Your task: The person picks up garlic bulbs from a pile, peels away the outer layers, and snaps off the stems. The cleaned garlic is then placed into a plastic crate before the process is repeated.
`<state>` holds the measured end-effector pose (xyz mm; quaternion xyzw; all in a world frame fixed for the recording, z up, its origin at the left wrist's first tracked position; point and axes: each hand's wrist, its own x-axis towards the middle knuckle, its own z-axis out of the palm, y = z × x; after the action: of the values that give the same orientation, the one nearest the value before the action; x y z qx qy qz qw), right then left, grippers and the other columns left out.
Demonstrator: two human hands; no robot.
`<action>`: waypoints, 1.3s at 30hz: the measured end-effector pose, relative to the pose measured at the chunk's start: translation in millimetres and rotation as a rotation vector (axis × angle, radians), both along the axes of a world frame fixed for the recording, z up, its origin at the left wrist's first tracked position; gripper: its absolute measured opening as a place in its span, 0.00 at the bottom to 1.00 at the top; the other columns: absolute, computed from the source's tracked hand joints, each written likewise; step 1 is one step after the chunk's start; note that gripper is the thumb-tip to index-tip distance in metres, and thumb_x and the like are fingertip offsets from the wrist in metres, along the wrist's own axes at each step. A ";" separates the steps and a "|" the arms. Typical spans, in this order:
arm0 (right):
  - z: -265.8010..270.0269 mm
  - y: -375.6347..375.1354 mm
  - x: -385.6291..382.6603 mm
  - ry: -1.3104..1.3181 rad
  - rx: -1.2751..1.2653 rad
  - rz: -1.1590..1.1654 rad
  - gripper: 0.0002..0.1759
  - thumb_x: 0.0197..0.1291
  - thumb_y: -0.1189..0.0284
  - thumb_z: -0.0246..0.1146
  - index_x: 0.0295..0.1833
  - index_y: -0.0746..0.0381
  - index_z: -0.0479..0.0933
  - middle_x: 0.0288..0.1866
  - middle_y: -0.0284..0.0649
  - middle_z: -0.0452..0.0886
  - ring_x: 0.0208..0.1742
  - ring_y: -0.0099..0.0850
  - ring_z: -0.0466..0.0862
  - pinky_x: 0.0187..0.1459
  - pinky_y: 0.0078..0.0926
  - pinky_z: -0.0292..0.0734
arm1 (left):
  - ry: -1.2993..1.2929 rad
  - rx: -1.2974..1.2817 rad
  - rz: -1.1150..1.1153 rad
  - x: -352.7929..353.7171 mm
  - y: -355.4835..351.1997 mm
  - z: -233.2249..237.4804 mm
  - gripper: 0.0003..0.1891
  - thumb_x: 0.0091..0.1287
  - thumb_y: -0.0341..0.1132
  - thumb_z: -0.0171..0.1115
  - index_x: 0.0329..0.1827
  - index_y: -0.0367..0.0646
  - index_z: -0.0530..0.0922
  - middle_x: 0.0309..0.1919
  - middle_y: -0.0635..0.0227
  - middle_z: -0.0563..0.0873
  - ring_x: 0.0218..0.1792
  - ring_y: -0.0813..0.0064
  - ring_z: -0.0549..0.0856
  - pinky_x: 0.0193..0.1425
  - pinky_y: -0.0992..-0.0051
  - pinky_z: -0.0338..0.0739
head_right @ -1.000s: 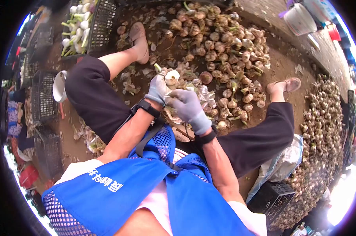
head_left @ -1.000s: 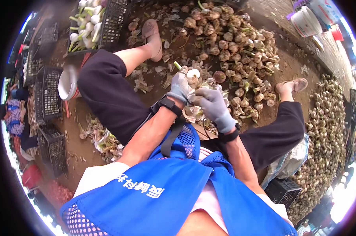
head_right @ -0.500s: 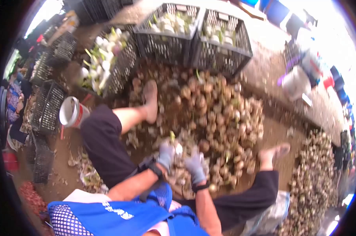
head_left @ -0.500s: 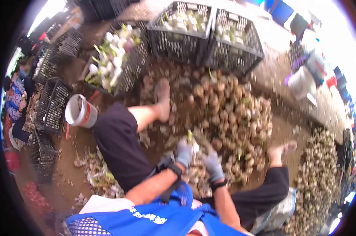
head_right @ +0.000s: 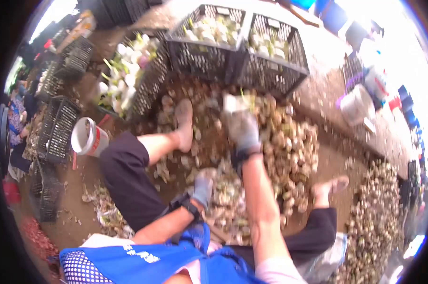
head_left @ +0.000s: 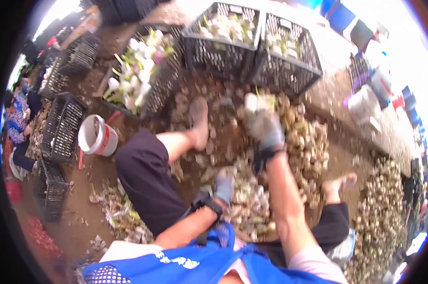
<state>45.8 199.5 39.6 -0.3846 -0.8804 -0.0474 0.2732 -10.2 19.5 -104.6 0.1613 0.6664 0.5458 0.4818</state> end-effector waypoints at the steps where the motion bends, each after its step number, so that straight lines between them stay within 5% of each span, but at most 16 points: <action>1: 14.9 32.1 -4.0 0.124 -0.036 -0.074 0.10 0.55 0.66 0.57 0.38 0.61 0.74 0.31 0.40 0.78 0.32 0.33 0.78 0.35 0.28 0.74 | -0.039 -0.024 -0.028 -3.6 -1.6 17.7 0.09 0.62 0.35 0.56 0.39 0.40 0.78 0.33 0.70 0.81 0.35 0.77 0.77 0.42 0.73 0.73; 3: 55.8 50.3 9.4 1.301 -1.054 0.791 0.13 0.61 0.69 0.51 0.44 0.64 0.75 0.34 0.40 0.81 0.28 0.27 0.78 0.36 0.23 0.74 | -0.197 0.026 0.117 -6.9 0.7 36.9 0.06 0.59 0.34 0.56 0.28 0.43 0.77 0.23 0.73 0.79 0.23 0.82 0.73 0.26 0.77 0.69; 6: 105.2 13.1 38.3 1.080 -0.824 0.455 0.14 0.55 0.81 0.51 0.47 0.70 0.76 0.40 0.39 0.81 0.40 0.24 0.80 0.45 0.20 0.73 | -0.432 -0.064 0.134 -16.8 6.1 22.1 0.07 0.61 0.35 0.53 0.26 0.45 0.76 0.18 0.69 0.78 0.15 0.76 0.74 0.17 0.74 0.68; 8: 67.2 -12.0 78.2 0.893 -0.913 0.187 0.14 0.62 0.69 0.50 0.42 0.67 0.77 0.35 0.41 0.82 0.30 0.21 0.78 0.35 0.19 0.74 | -0.522 -0.127 0.221 -11.5 8.2 43.1 0.08 0.64 0.35 0.52 0.34 0.40 0.76 0.25 0.65 0.80 0.23 0.72 0.79 0.23 0.73 0.73; 9: 36.7 -16.8 114.0 0.291 -0.579 0.105 0.15 0.62 0.66 0.51 0.40 0.63 0.80 0.38 0.41 0.82 0.35 0.23 0.81 0.40 0.21 0.74 | -0.528 -0.124 0.204 -10.3 7.7 41.5 0.09 0.65 0.35 0.51 0.35 0.39 0.75 0.27 0.64 0.80 0.25 0.71 0.79 0.25 0.72 0.73; 10: 15.9 -40.4 124.8 0.366 -1.020 -0.373 0.15 0.60 0.62 0.53 0.40 0.59 0.81 0.39 0.41 0.82 0.39 0.26 0.81 0.43 0.24 0.74 | -0.532 -0.113 0.190 -11.0 7.4 39.5 0.09 0.65 0.35 0.51 0.36 0.38 0.75 0.29 0.63 0.80 0.27 0.69 0.80 0.27 0.72 0.74; 12: -41.0 -75.3 153.4 -0.106 -0.976 -0.618 0.21 0.54 0.59 0.59 0.45 0.65 0.78 0.47 0.52 0.78 0.47 0.42 0.79 0.50 0.32 0.72 | -0.557 -0.098 0.186 -8.6 9.9 36.4 0.09 0.65 0.35 0.51 0.36 0.38 0.75 0.29 0.62 0.80 0.27 0.68 0.80 0.26 0.72 0.74; 18: -198.6 -175.6 136.3 0.070 -1.076 -0.783 0.20 0.51 0.61 0.58 0.42 0.67 0.79 0.40 0.49 0.81 0.43 0.45 0.80 0.46 0.34 0.74 | -0.464 -0.112 0.107 -3.3 6.1 39.1 0.10 0.65 0.36 0.50 0.37 0.38 0.76 0.31 0.63 0.81 0.31 0.67 0.81 0.32 0.70 0.75; 20: -190.3 -205.7 85.1 -0.113 -1.119 -0.820 0.29 0.52 0.61 0.56 0.57 0.68 0.67 0.57 0.56 0.70 0.56 0.46 0.74 0.53 0.34 0.72 | -0.431 -0.127 0.128 -2.1 6.3 39.3 0.10 0.65 0.37 0.50 0.37 0.39 0.76 0.31 0.63 0.81 0.31 0.67 0.81 0.32 0.70 0.75; 24: -209.1 -228.0 8.9 -0.259 -1.423 -0.301 0.34 0.51 0.59 0.57 0.61 0.67 0.64 0.61 0.52 0.68 0.57 0.46 0.73 0.55 0.29 0.69 | -0.430 -0.123 0.140 -4.7 5.3 42.8 0.11 0.66 0.38 0.50 0.36 0.40 0.76 0.31 0.64 0.82 0.31 0.68 0.81 0.32 0.71 0.75; 27: -137.8 -218.3 23.2 0.358 -1.823 0.120 0.26 0.50 0.57 0.59 0.48 0.67 0.76 0.47 0.49 0.80 0.52 0.43 0.77 0.52 0.27 0.69 | -0.430 -0.123 0.165 -17.9 4.8 32.5 0.11 0.65 0.39 0.51 0.36 0.40 0.75 0.32 0.64 0.81 0.31 0.68 0.81 0.33 0.71 0.76; 28: -204.4 -219.0 20.2 0.457 -1.593 0.281 0.25 0.49 0.58 0.59 0.48 0.64 0.77 0.46 0.49 0.80 0.48 0.43 0.78 0.50 0.29 0.70 | -0.450 -0.122 0.192 -20.8 5.7 32.1 0.11 0.65 0.39 0.51 0.36 0.40 0.75 0.32 0.63 0.81 0.31 0.68 0.81 0.34 0.71 0.76; 31: -126.4 -175.0 52.0 0.087 -1.041 -0.555 0.12 0.51 0.64 0.56 0.35 0.62 0.76 0.38 0.47 0.80 0.42 0.39 0.80 0.43 0.37 0.76 | -0.417 -0.135 0.204 -23.7 7.9 33.4 0.10 0.64 0.39 0.52 0.35 0.40 0.76 0.31 0.64 0.81 0.31 0.69 0.81 0.34 0.71 0.76; 33: -104.2 -148.7 80.2 -0.101 -0.789 -0.871 0.17 0.49 0.60 0.62 0.42 0.57 0.72 0.39 0.43 0.76 0.39 0.40 0.80 0.38 0.40 0.76 | -0.435 -0.142 0.171 -17.1 6.8 38.2 0.09 0.64 0.37 0.52 0.35 0.41 0.75 0.30 0.65 0.81 0.28 0.71 0.80 0.29 0.74 0.75; 38: -169.2 -116.9 123.9 -0.095 -0.964 -0.755 0.18 0.49 0.64 0.62 0.46 0.58 0.75 0.43 0.47 0.79 0.42 0.40 0.81 0.42 0.37 0.75 | -0.480 -0.285 -0.010 -1.0 -1.7 37.9 0.07 0.61 0.36 0.55 0.36 0.43 0.76 0.28 0.69 0.80 0.24 0.74 0.79 0.26 0.73 0.74; 39: -177.4 -114.5 126.6 0.023 -1.012 -0.669 0.18 0.48 0.65 0.62 0.46 0.58 0.76 0.43 0.48 0.80 0.41 0.40 0.81 0.42 0.36 0.76 | -0.413 -0.307 -0.068 -0.2 -3.9 37.0 0.13 0.62 0.41 0.54 0.43 0.43 0.76 0.39 0.64 0.79 0.38 0.66 0.78 0.43 0.63 0.73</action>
<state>172.4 85.1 -137.9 -0.7232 -0.6221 0.2978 0.0360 -10.4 15.5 -67.7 -0.0062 0.6230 0.4432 0.6445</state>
